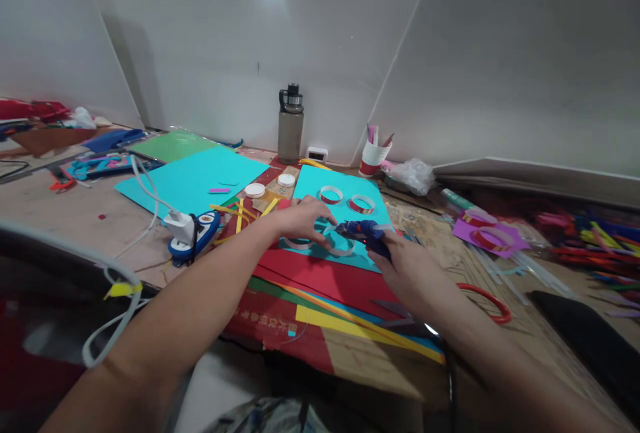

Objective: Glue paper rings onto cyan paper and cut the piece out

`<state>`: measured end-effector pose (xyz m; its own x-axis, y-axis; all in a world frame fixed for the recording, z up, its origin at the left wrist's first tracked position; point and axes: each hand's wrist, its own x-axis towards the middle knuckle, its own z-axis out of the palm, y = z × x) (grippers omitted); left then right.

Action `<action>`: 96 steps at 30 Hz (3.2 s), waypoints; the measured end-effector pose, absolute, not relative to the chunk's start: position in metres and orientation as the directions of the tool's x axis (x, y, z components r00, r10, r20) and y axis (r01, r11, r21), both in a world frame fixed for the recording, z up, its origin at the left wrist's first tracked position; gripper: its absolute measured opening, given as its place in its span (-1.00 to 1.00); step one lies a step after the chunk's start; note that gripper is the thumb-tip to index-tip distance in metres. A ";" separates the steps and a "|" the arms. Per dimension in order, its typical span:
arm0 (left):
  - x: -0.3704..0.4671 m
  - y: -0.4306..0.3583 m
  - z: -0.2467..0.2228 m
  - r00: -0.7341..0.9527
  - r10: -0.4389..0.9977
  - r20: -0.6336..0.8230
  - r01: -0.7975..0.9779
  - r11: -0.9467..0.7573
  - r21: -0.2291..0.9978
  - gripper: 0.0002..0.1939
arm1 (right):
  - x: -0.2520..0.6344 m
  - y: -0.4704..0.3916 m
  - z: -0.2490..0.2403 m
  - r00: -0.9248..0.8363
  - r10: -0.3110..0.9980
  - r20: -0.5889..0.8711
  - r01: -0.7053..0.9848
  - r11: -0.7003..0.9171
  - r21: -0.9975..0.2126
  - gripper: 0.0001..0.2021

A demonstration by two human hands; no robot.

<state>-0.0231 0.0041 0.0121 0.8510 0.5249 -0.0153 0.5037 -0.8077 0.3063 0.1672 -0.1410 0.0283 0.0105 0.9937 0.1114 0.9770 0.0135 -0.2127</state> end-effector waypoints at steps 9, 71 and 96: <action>-0.023 0.002 0.013 0.820 0.572 -0.003 0.545 -0.779 0.312 -0.49 | 0.165 -0.136 0.019 -0.025 0.992 0.126 0.971 0.054 -0.233 -0.83; -0.001 -0.036 0.038 0.623 0.763 0.173 0.175 -0.351 0.920 -0.64 | 0.190 -0.144 0.039 0.217 0.887 0.406 0.560 0.228 -0.796 -0.72; 0.000 -0.050 0.037 0.867 0.487 0.108 0.137 -0.440 0.887 -0.76 | 0.201 -0.143 0.039 0.364 0.879 0.307 0.432 0.132 -0.892 -0.72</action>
<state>0.0005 -0.0504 0.0366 0.8667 0.4869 0.1083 0.1366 -0.4405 0.8873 0.2010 -0.1426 0.0387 0.3644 0.8793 0.3067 0.4316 0.1324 -0.8923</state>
